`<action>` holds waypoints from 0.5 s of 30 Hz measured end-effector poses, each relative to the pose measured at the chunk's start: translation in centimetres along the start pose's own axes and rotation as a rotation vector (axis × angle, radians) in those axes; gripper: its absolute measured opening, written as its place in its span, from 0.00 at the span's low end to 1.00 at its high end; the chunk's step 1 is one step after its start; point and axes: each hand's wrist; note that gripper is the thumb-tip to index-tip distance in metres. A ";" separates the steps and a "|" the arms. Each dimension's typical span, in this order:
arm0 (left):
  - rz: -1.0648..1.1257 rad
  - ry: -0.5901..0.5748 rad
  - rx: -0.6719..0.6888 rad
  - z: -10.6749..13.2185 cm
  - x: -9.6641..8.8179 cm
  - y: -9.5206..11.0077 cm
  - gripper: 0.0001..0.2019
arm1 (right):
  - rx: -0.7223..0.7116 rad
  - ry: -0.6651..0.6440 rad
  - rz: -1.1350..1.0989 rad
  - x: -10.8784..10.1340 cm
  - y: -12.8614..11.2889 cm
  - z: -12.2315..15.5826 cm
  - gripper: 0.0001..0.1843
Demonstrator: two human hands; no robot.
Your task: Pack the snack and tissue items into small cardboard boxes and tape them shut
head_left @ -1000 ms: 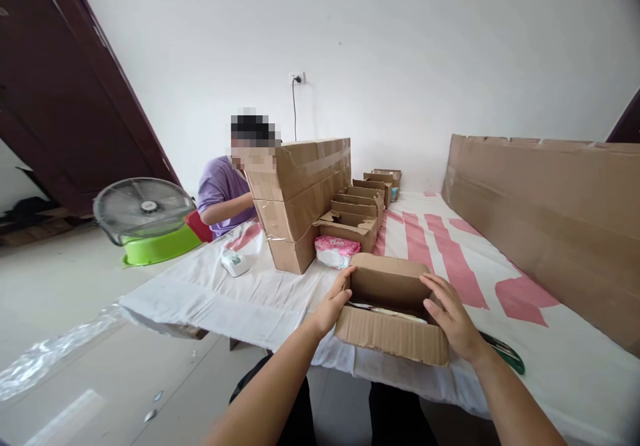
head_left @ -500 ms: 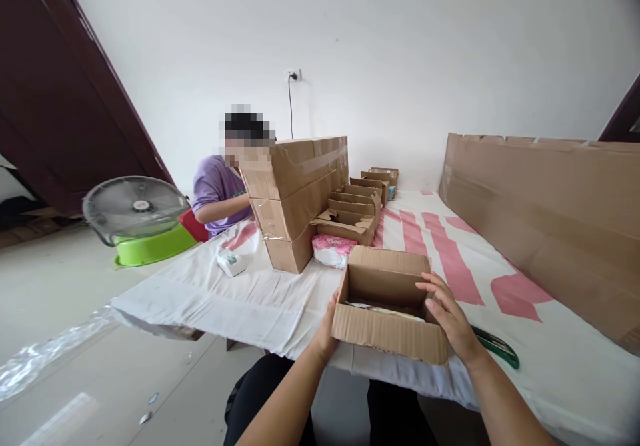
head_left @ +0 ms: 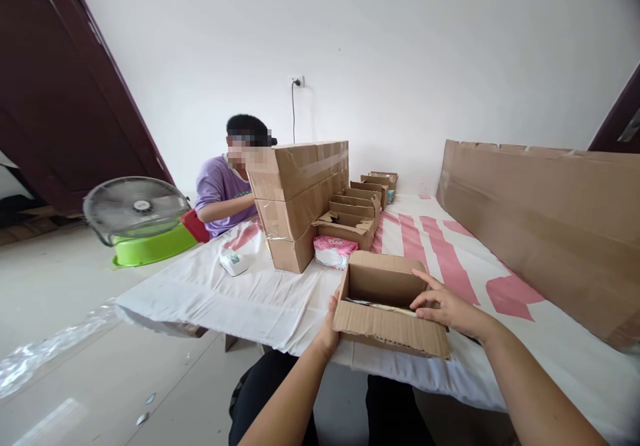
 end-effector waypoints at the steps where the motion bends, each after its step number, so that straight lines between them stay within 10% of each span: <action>1: -0.013 -0.003 0.006 0.0 0.0 0.0 0.34 | 0.009 -0.001 0.024 -0.1 -0.3 -0.1 0.20; 15: -0.163 0.020 0.025 0.0 0.6 0.7 0.41 | 0.008 0.062 0.056 0.4 -0.8 -0.1 0.11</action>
Point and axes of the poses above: each hand's wrist, its own z-axis away from the middle knuckle, its own x-axis out of the palm, y = z × x, and after that the axes turned 11 degrees about x, right-handed
